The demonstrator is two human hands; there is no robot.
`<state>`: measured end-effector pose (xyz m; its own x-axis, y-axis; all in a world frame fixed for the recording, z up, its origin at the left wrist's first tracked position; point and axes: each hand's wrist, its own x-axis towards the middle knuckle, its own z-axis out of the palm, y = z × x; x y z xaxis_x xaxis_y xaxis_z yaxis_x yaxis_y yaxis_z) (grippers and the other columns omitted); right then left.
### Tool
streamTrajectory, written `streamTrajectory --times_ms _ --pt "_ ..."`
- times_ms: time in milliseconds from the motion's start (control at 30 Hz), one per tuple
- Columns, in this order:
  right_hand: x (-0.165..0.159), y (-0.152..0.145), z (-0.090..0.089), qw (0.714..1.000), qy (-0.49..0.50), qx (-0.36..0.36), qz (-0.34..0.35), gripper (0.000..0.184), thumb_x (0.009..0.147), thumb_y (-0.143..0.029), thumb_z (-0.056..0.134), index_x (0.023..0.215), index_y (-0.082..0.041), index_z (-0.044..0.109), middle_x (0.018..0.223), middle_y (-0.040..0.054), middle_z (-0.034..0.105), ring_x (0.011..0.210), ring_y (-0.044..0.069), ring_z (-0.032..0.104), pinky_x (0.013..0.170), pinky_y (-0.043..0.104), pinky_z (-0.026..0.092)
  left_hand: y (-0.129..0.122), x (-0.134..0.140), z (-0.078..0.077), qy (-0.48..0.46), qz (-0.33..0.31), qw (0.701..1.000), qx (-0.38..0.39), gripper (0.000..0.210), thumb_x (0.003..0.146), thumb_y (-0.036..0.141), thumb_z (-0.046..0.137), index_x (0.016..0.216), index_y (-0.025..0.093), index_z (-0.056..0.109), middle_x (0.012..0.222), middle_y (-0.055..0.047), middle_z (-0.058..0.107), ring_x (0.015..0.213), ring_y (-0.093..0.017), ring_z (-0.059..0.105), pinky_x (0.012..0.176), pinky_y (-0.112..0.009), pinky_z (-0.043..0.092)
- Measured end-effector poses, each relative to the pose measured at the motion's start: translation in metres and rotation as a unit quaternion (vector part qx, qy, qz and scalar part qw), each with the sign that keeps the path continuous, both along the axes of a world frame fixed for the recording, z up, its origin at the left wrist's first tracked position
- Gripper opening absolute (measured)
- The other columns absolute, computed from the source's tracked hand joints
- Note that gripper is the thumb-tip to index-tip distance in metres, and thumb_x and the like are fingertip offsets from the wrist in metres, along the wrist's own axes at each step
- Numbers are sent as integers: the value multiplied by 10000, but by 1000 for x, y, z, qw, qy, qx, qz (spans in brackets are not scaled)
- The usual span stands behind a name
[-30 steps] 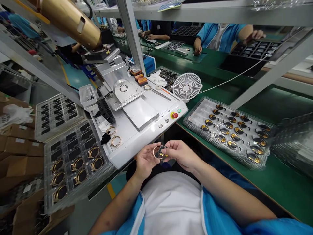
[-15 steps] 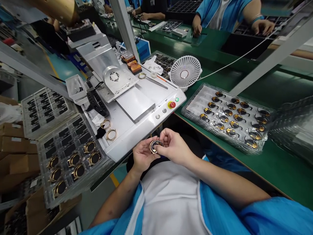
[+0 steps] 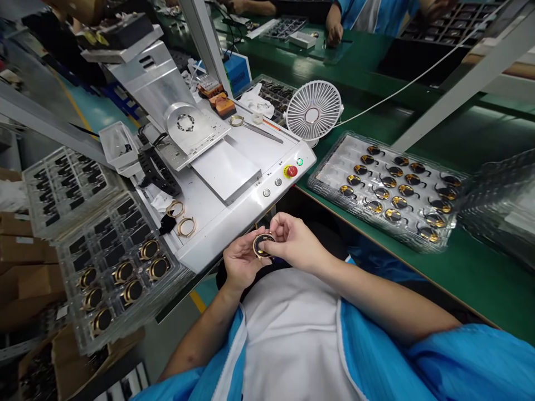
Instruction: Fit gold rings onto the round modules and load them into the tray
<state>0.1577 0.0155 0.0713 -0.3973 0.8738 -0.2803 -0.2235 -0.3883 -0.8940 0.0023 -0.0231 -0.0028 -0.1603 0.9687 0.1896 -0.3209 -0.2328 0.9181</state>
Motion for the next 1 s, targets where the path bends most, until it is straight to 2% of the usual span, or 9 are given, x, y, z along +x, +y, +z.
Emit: streamTrajectory --times_ms 100,200,433,633,733,767,833,900,1000 --pt "6 5 -6 998 -26 -36 52 482 579 -350 941 794 -194 538 599 -34 677 509 121 643 485 206 521 -1 0 1 2 -4 1000 19 562 573 232 1001 1096 290 804 1119 -71 810 991 -272 798 845 -349 682" --pt "11 6 -13 992 -49 -48 103 490 604 -473 948 741 -164 593 560 4 677 488 124 640 449 195 521 -2 0 0 17 -14 999 31 557 593 199 988 1109 297 803 1119 -68 809 997 -279 796 883 -379 678" --pt "7 2 -23 995 22 -60 74 592 586 -521 960 637 -196 468 508 -11 655 384 99 562 373 187 497 -4 0 -1 54 -6 998 18 532 612 200 977 1105 296 804 1117 -70 807 1018 -289 792 939 -419 661" --pt "-1 9 -23 997 -11 -41 67 575 567 -536 967 662 -190 518 506 -17 644 407 116 593 390 203 527 -2 -2 -2 62 26 997 36 515 683 213 943 1168 287 786 1166 -80 800 1055 -286 783 938 -414 658" --pt "-6 33 -20 993 -60 -18 99 570 508 -507 1003 720 -170 595 535 5 665 445 133 621 383 200 529 -1 -3 0 35 63 997 4 468 748 261 909 1195 258 771 1171 -97 804 1071 -277 779 925 -382 653" --pt "-7 46 -18 993 -68 -10 91 573 511 -497 1009 749 -172 603 541 6 670 437 131 613 363 193 511 -1 -4 1 16 69 997 -5 452 760 283 901 1191 261 767 1172 -90 804 1076 -276 776 940 -384 644" --pt "-10 74 -13 997 -72 2 25 553 587 -485 995 805 -191 580 530 -9 662 393 117 573 325 185 473 -1 -6 5 -18 55 998 -19 396 798 313 874 1175 280 756 1187 -67 789 1099 -279 767 990 -418 619" --pt "-14 102 -8 995 -80 3 -55 484 721 -454 940 830 -212 536 499 -27 638 348 110 529 308 192 453 -1 -9 8 -25 21 999 -36 358 837 320 838 1179 301 735 1206 -50 760 1085 -279 771 982 -444 619" --pt "-19 133 -2 989 -106 -1 -101 359 872 -353 835 816 -213 509 465 -27 610 325 116 502 306 211 444 -2 -13 11 16 3 999 -48 491 815 284 856 1272 323 681 1207 -46 734 982 -231 790 904 -396 641"
